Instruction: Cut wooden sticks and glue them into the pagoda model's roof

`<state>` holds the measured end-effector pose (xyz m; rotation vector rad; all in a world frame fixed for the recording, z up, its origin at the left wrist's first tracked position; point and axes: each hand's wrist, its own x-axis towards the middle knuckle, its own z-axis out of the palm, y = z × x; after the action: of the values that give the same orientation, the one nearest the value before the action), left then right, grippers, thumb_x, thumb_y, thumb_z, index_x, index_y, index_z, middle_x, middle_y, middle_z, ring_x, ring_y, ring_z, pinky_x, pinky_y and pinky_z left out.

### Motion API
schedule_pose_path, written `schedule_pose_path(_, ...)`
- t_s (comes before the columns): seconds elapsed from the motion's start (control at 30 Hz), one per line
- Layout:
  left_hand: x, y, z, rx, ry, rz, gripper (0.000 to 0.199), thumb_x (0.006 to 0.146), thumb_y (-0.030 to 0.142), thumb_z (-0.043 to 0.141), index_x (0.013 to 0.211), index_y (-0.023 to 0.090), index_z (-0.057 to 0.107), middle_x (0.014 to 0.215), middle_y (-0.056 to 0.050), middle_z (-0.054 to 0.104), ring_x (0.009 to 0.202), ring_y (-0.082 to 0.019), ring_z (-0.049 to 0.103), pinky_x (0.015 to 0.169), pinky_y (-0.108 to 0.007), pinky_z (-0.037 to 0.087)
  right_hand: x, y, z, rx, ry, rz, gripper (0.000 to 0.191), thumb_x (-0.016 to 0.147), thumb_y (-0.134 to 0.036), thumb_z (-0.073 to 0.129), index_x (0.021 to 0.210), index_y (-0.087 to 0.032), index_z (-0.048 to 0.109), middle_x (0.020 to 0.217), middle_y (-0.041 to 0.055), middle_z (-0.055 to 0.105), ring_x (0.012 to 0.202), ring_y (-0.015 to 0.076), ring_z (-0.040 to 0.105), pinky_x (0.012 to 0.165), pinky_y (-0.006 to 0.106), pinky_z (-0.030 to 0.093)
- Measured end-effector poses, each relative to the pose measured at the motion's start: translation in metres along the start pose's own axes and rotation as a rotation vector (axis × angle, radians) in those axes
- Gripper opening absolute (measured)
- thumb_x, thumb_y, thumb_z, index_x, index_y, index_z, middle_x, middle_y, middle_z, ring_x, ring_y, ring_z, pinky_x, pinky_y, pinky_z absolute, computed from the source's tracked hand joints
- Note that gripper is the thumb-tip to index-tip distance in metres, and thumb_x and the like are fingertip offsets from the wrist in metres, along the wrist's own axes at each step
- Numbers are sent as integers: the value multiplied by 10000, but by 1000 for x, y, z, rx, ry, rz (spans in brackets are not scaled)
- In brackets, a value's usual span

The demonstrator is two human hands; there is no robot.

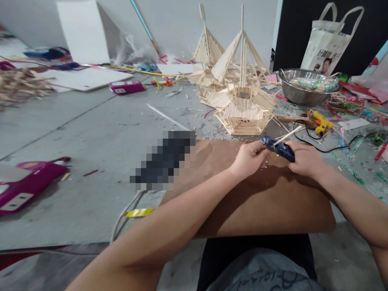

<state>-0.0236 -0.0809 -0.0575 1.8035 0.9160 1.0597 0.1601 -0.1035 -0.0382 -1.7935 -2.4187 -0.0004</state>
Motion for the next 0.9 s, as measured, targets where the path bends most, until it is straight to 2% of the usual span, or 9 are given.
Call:
schedule_pose_path(0.23, 1, 0, 1, 44, 30, 1, 180, 746, 211, 465, 581, 148, 498, 430, 47, 509, 368, -47, 477, 422, -146, 377, 0, -4, -3, -50, -44, 48, 343, 674, -267, 467, 999, -179, 530, 893, 81, 663, 798, 239, 608, 667, 311, 401)
schedule_pose_path(0.4, 1, 0, 0, 76, 31, 23, 177, 747, 141, 441, 579, 148, 497, 392, 54, 479, 360, -46, 462, 417, -141, 362, 1, -1, 2, -14, 24, 21, 441, 665, -249, 469, 1099, -176, 499, 1008, 93, 630, 925, 253, 577, 739, 331, 412)
schedule_pose_path(0.5, 1, -1, 0, 15, -3, 7, 162, 749, 127, 435, 606, 145, 509, 401, 52, 479, 343, -46, 456, 395, -144, 356, 2, 2, 5, 11, 41, -27, 499, 666, -252, 468, 1153, -147, 468, 1046, 112, 604, 955, 259, 555, 776, 341, 412)
schedule_pose_path(0.6, 2, -4, 1, -58, -33, -21, 166, 760, 154, 449, 603, 143, 500, 407, 52, 470, 335, -43, 454, 384, -145, 359, 2, 5, 8, 40, 55, -64, 517, 661, -251, 480, 1166, -143, 455, 1061, 117, 587, 949, 261, 545, 786, 352, 412)
schedule_pose_path(0.77, 3, -6, 0, -166, -71, -79, 219, 765, 291, 514, 609, 139, 490, 469, 43, 491, 338, -42, 472, 356, -144, 347, 2, 7, 8, 82, 78, -93, 543, 651, -229, 486, 1182, -128, 435, 1047, 126, 585, 941, 267, 540, 795, 366, 407)
schedule_pose_path(0.9, 3, -6, 0, -195, -111, -111, 248, 758, 313, 526, 590, 136, 481, 460, 43, 484, 340, -45, 480, 350, -142, 345, 2, 8, 6, 103, 67, -122, 493, 658, -240, 483, 1139, -138, 447, 1014, 118, 588, 884, 255, 548, 765, 359, 415)
